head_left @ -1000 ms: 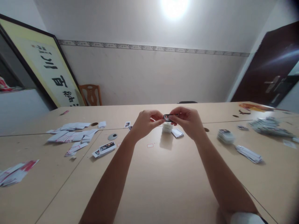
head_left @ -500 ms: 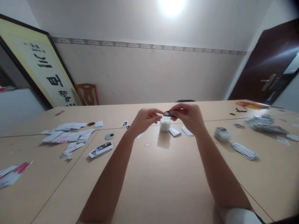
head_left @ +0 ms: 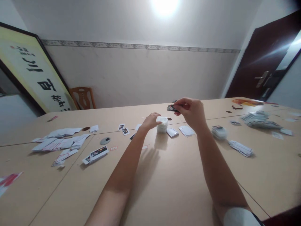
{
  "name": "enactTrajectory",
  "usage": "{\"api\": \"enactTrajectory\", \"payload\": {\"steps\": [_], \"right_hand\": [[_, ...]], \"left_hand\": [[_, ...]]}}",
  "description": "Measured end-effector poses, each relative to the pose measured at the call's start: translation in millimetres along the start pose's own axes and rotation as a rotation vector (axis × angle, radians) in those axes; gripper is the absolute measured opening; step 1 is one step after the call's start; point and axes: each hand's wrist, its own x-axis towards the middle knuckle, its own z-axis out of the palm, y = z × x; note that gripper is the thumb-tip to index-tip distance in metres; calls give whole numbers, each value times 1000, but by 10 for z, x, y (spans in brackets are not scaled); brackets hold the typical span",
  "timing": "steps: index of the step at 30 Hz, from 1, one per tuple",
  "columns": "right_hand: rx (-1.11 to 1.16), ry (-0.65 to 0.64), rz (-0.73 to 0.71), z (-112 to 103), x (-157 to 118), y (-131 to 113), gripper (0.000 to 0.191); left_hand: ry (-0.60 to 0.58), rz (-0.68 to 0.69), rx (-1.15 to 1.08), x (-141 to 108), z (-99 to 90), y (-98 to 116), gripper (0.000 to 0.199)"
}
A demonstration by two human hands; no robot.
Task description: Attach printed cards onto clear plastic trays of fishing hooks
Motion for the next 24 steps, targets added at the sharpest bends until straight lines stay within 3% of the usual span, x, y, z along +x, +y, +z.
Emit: {"api": "enactTrajectory", "payload": {"steps": [3,6,15,19,24], "right_hand": [[18,12,-8,-30,-6,-27,9],[18,14,-5,-37,5,-22,10],[12,9,-3,-28,-6,-34,11],[2,38,7,-27,-5,-41,11],[24,94,6,12,9,-22,16]], "left_hand": [[-42,60,51,53,144,-110,49],[-75,101,82,70,224,-168,41],[-24,37,34,48,311,-157,30],[80,4,-134,34,185,-177,26],[344,-90,-459,-51,-302,-243,31]]}}
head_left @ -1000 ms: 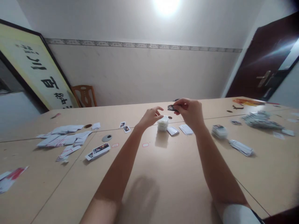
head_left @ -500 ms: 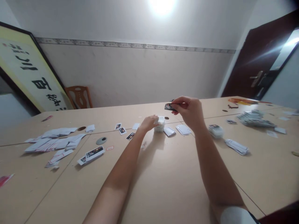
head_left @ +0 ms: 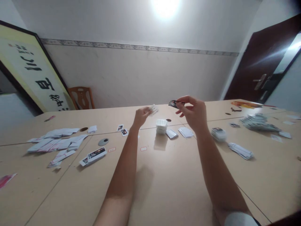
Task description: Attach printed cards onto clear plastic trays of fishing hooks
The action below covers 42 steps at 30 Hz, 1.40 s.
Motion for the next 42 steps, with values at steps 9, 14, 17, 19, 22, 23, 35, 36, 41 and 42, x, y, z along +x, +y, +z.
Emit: {"api": "enactTrajectory", "payload": {"steps": [9,14,17,19,22,23,35,36,41,42], "right_hand": [[417,-83,141,397,-188,49,45],[487,-93,186,571,-218,2,67],[569,-68,177,663,-147,-101,81],[646,-38,196,750,-96,-198,83],[756,26,260,922,-58,-337,85],[788,50,284,983,-59,-370,86],[972,278,431,1188,-170,-302,79],[982,283,448,1188,-160,-289,78],[1035,331,553,1211,-159,-290,74],[1033,336,570,1218,-170,-302,73]], "left_hand": [[-49,-137,-481,-402,-802,766,37],[-200,-173,-540,-655,-998,1089,34],[-178,-156,-486,-741,-1037,1211,32],[-119,-114,-431,-772,-1022,1270,30],[-25,-22,-277,-801,-941,1361,23],[-5,7,-197,-812,-904,1397,19],[-137,156,105,-862,-711,1534,14],[-153,157,87,-858,-712,1518,15],[-118,186,240,-853,-670,1550,16],[-113,189,292,-850,-652,1574,15]]}}
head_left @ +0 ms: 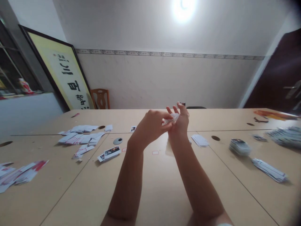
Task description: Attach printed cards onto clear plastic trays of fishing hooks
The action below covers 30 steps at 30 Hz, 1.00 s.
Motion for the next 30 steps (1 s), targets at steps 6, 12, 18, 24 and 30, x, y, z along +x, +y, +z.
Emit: {"api": "enactTrajectory", "payload": {"steps": [6,12,18,24,30], "right_hand": [[-48,-13,-63,31,-56,77,82],[-67,-102,-157,0,-66,225,75],[-46,-165,-175,17,-117,287,73],[17,-276,-112,28,-114,304,64],[8,-369,-158,11,-3,378,55]], "left_hand": [[44,33,307,60,33,53,25],[59,56,457,62,4,-48,25],[85,-34,374,29,-84,-86,20],[129,-62,164,-40,-165,-31,20],[210,-116,53,-82,-230,-106,21]]}}
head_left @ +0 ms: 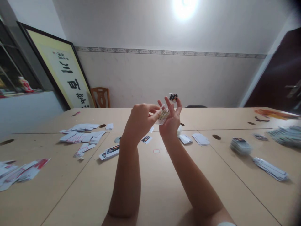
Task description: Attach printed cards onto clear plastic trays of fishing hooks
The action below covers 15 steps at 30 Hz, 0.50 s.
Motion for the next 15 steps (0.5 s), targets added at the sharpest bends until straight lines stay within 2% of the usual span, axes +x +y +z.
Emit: {"api": "enactTrajectory", "payload": {"steps": [5,9,12,15], "right_hand": [[97,-163,25,-110,122,2,54],[125,-230,48,-171,179,-40,48],[162,-263,64,-180,187,-49,45],[177,-267,62,-158,165,-43,42]], "left_hand": [[68,-130,-252,1,-63,-146,27],[85,-213,-450,-21,-100,-195,32],[78,-228,-480,-38,-123,-191,33],[50,-179,-401,-36,-119,-150,32]]}}
